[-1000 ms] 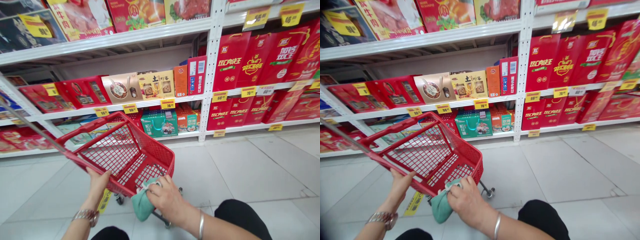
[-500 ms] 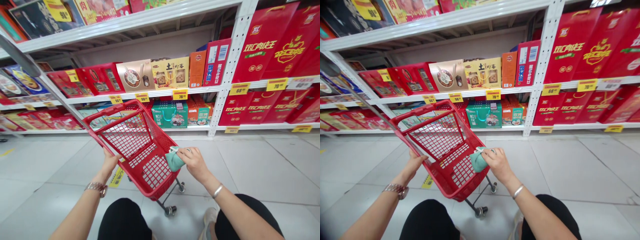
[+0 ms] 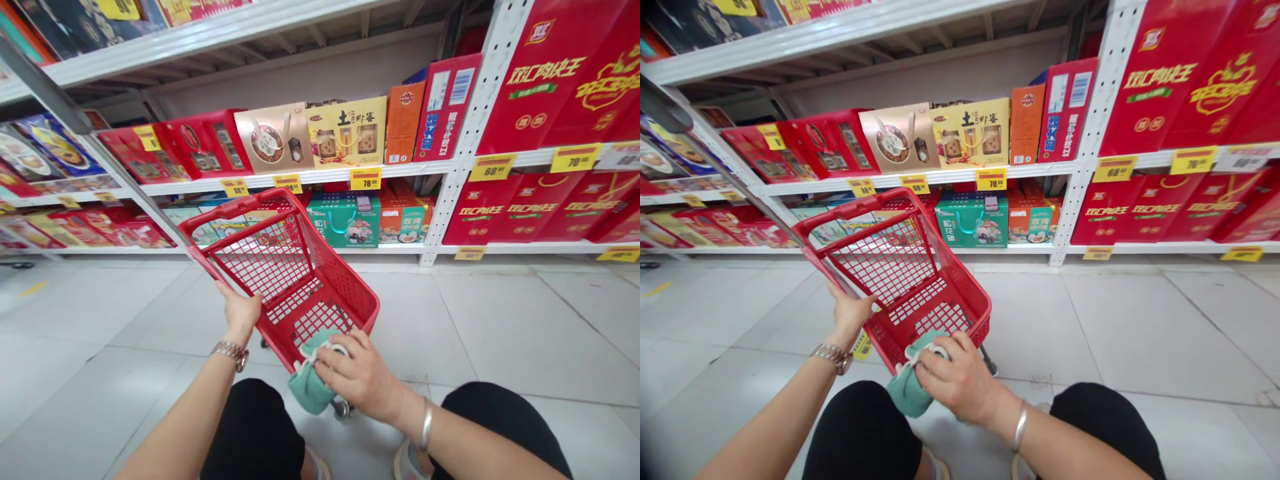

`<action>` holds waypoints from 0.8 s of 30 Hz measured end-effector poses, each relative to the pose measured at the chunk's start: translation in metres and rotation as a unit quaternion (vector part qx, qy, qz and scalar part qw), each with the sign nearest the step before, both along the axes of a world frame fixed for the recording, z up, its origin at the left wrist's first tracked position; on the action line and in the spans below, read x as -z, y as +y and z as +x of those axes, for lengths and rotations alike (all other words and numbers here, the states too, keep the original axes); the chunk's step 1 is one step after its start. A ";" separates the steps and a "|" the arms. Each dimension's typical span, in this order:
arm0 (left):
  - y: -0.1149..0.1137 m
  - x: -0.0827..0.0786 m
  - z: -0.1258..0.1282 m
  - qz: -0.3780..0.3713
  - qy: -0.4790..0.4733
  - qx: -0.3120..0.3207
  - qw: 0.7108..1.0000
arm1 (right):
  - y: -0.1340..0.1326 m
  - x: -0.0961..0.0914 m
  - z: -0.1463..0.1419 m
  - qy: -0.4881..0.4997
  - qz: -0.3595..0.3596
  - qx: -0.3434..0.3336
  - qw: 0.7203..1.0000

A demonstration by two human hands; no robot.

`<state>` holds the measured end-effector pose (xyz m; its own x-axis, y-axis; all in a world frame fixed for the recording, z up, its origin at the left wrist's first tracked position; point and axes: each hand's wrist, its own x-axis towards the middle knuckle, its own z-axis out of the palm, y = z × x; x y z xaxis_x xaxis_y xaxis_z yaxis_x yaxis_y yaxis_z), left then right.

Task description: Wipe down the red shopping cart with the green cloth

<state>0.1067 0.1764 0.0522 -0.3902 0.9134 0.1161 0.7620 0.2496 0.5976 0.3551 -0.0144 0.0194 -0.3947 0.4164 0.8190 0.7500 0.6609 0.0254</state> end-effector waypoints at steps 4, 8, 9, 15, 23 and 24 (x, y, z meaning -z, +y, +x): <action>0.001 -0.016 0.014 -0.037 0.000 -0.027 0.999 | 0.007 0.007 0.007 0.002 -0.005 0.018 1.000; 0.004 -0.024 0.022 -0.052 -0.004 -0.030 0.998 | 0.015 0.008 0.034 -0.004 0.011 0.054 0.998; 0.005 -0.026 0.024 -0.054 -0.005 -0.031 0.998 | 0.016 0.009 0.041 -0.011 0.015 0.064 0.998; 0.013 -0.029 0.024 -0.051 -0.011 -0.019 0.998 | 0.021 0.016 0.096 -0.039 0.013 0.150 0.988; 0.024 -0.020 0.005 -0.028 -0.013 0.014 0.999 | 0.024 0.009 0.125 0.100 0.016 0.229 0.968; 0.024 -0.019 0.001 -0.025 -0.010 0.020 0.999 | 0.022 0.005 0.114 0.104 0.018 0.203 0.973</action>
<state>0.1076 0.2008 0.0710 -0.3545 0.9330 0.0625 0.7598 0.2485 0.6008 0.4687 0.0075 0.0142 -0.0279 0.4733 0.8805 0.9406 0.3105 -0.1371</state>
